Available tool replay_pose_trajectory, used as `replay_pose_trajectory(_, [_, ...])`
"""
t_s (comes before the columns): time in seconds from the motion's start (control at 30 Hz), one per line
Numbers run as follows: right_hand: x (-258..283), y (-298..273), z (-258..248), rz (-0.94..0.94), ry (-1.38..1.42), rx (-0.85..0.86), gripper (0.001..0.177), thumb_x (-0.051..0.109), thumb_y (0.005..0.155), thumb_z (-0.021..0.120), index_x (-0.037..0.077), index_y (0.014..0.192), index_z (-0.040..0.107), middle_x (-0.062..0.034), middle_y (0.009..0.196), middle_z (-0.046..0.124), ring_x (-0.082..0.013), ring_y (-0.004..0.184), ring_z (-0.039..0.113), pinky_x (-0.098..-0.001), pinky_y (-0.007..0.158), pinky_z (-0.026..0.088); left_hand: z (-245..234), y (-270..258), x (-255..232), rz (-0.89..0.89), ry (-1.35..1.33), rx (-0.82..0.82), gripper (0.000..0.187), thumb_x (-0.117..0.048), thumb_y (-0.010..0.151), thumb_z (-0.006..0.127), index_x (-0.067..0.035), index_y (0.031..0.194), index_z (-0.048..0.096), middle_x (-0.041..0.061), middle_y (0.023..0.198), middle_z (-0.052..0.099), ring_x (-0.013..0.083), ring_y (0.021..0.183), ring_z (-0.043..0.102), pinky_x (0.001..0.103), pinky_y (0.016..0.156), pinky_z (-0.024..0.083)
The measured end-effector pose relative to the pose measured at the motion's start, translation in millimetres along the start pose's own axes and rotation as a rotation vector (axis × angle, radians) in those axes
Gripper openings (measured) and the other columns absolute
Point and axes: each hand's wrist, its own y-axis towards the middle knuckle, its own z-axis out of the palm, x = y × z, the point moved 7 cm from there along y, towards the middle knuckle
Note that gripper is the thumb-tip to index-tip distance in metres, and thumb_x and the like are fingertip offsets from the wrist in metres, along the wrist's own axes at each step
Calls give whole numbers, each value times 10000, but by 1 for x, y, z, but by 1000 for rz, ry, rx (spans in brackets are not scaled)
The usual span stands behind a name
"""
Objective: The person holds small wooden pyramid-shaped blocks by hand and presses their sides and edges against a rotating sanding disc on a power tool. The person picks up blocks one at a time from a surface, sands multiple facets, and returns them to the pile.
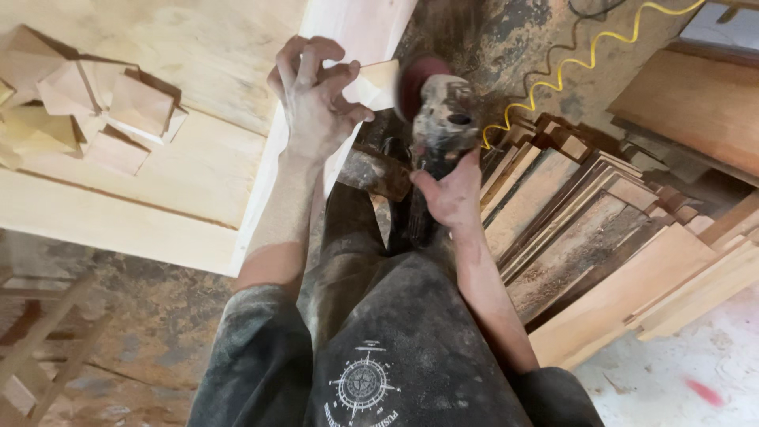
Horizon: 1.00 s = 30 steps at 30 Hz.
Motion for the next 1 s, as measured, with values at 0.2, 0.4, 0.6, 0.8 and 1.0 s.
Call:
replay_pose_trajectory(0.2, [-4, -3, -4, -14, 34, -17, 687, 89, 732, 817, -4, 1332, 494, -135, 1143, 706, -274, 1072, 697, -386, 998, 536, 8, -5, 10, -2, 20, -14, 591, -388, 578, 1002, -150, 1085, 816, -38, 1320, 563, 301, 1366, 320, 538, 1083, 251])
replay_pose_trajectory(0.4, [13, 1, 5, -86, -6, -5, 726, 95, 736, 835, -23, 1344, 456, -140, 1145, 706, -279, 1067, 696, -370, 1005, 526, 5, -4, 6, 19, 17, -8, 597, -392, 606, 1013, -154, 1113, 807, -43, 1322, 552, 288, 1371, 328, 536, 1072, 261])
replay_pose_trajectory(0.6, [-8, 0, -2, 16, 60, -57, 705, 75, 729, 813, -27, 1331, 461, -133, 1138, 706, -281, 1062, 694, -366, 994, 523, 6, -5, 7, 0, 9, 6, 581, -378, 591, 1008, -151, 1087, 807, -49, 1320, 557, 283, 1366, 337, 527, 1074, 263])
replay_pose_trajectory(0.8, [-1, -2, 1, -26, 7, 11, 700, 96, 749, 840, -6, 1337, 475, -146, 1188, 702, -286, 1116, 682, -369, 1021, 509, 5, -4, 5, 22, 30, -4, 574, -400, 619, 1011, -148, 1095, 810, -45, 1317, 560, 288, 1354, 339, 530, 1068, 256])
replay_pose_trajectory(1.0, [-3, 2, 6, 30, 48, -22, 799, 142, 726, 818, -15, 1375, 380, -170, 1174, 699, -304, 1107, 687, -364, 994, 508, 1, -1, 1, 20, 39, 19, 587, -407, 635, 1000, -145, 1126, 815, -37, 1326, 556, 290, 1359, 341, 528, 1070, 266])
